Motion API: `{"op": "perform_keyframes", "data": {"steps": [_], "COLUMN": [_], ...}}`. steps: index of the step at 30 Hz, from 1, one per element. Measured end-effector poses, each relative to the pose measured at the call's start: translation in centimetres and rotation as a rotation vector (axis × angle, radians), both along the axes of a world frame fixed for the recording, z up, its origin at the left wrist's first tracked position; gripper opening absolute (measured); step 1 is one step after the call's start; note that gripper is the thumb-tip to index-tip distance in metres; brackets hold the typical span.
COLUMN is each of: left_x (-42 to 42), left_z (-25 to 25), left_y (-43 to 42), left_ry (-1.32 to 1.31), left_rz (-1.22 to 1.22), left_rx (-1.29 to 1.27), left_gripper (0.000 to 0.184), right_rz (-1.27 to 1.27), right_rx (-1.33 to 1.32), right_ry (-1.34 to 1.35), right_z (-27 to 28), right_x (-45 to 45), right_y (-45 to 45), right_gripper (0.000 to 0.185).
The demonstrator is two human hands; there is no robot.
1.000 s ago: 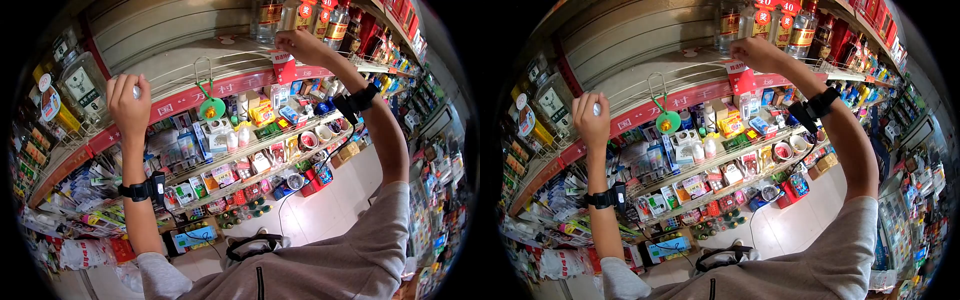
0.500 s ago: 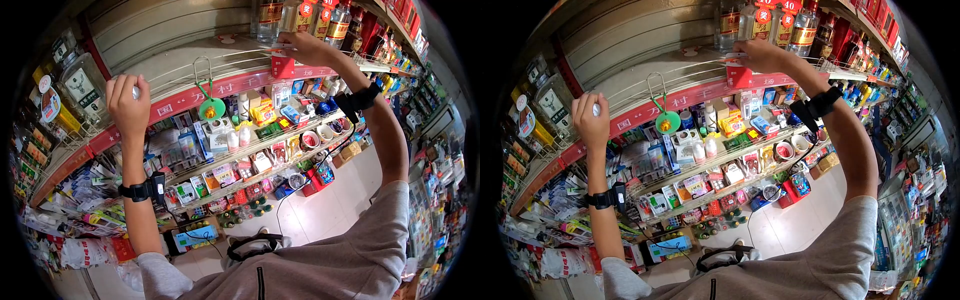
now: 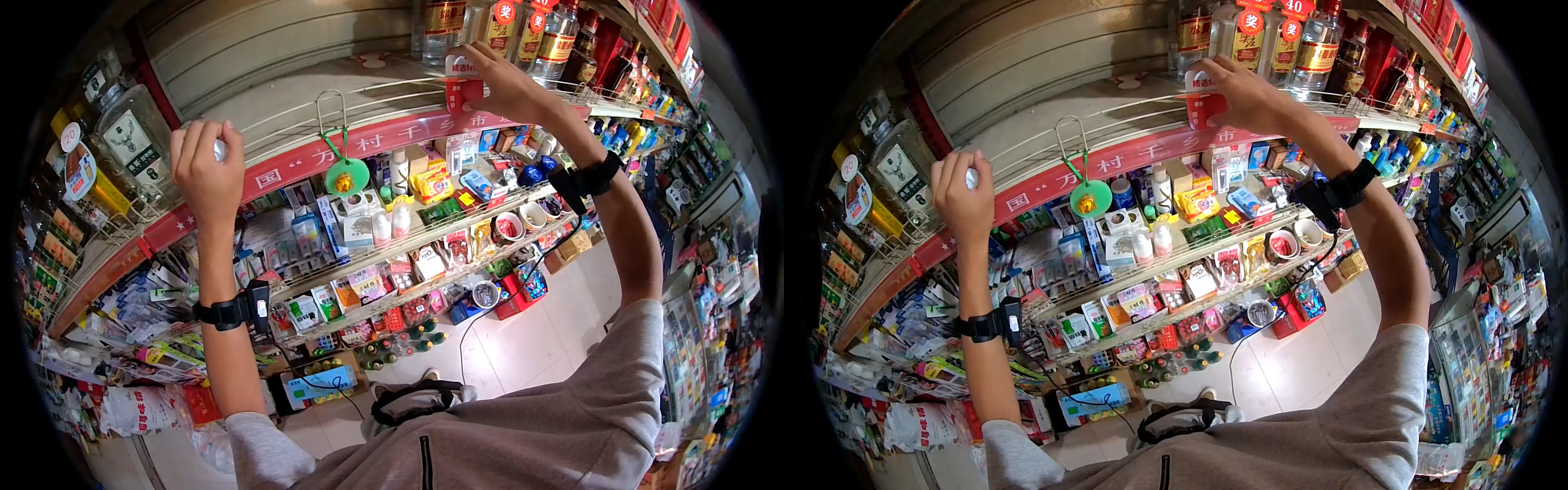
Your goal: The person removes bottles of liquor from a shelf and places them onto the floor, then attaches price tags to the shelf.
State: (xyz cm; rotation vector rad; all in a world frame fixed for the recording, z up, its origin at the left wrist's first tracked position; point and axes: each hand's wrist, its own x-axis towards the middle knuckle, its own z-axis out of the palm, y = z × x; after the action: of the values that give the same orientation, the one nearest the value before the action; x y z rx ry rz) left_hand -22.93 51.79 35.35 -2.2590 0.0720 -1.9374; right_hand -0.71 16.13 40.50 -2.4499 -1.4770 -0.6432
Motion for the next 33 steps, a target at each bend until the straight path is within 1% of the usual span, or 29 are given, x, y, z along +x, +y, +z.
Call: {"op": "perform_keyframes", "data": {"steps": [2, 4, 7, 10, 14, 16, 23, 26, 28, 33], "left_x": [0.0, 0.1, 0.1, 0.1, 0.0, 0.1, 0.0, 0.0, 0.0, 0.1], "left_z": [0.0, 0.0, 0.0, 0.0, 0.0, -0.1, 0.1, -0.1, -0.1, 0.0], "left_y": [0.0, -0.1, -0.1, 0.0, -0.1, -0.1, -0.3, 0.0, -0.2, -0.2], "left_ry": [0.008, 0.007, 0.006, 0.008, 0.017, 0.017, 0.008, 0.028, 0.020, 0.025], "left_rz": [0.005, 0.013, 0.019, 0.017, 0.032, 0.036, 0.048, 0.042, 0.046, 0.060], "left_rx": [0.003, 0.000, -0.006, 0.000, -0.012, -0.013, -0.013, -0.012, -0.013, -0.015], "left_gripper": [0.014, 0.014, 0.013, 0.013, 0.013, 0.014, 0.014, 0.012, 0.013, 0.013], "right_rz": [0.008, -0.025, 0.035, 0.038, -0.019, 0.043, 0.036, 0.072, 0.048, 0.071], "right_rx": [0.014, 0.106, 0.123, 0.117, 0.140, 0.132, 0.148, 0.138, 0.105, 0.118], "right_ry": [-0.010, -0.037, -0.050, -0.063, -0.139, -0.288, -0.303, -0.337, -0.415, -0.428], "right_z": [-0.5, -1.2, -0.4, -0.5, -1.1, -1.4, -1.8, -1.6, -1.7, -1.8], "right_x": [0.9, 2.3, 1.7, 1.5, 1.6, 1.4, 1.0, 0.9, 0.9, 1.0], "right_y": [-0.2, -0.3, -0.3, -0.4, -0.5, -0.7, -0.7, -0.7, -0.7, -0.8], "right_gripper": [0.083, 0.074, 0.072, 0.069, 0.070, 0.069, 0.072, 0.075, 0.078, 0.080]}}
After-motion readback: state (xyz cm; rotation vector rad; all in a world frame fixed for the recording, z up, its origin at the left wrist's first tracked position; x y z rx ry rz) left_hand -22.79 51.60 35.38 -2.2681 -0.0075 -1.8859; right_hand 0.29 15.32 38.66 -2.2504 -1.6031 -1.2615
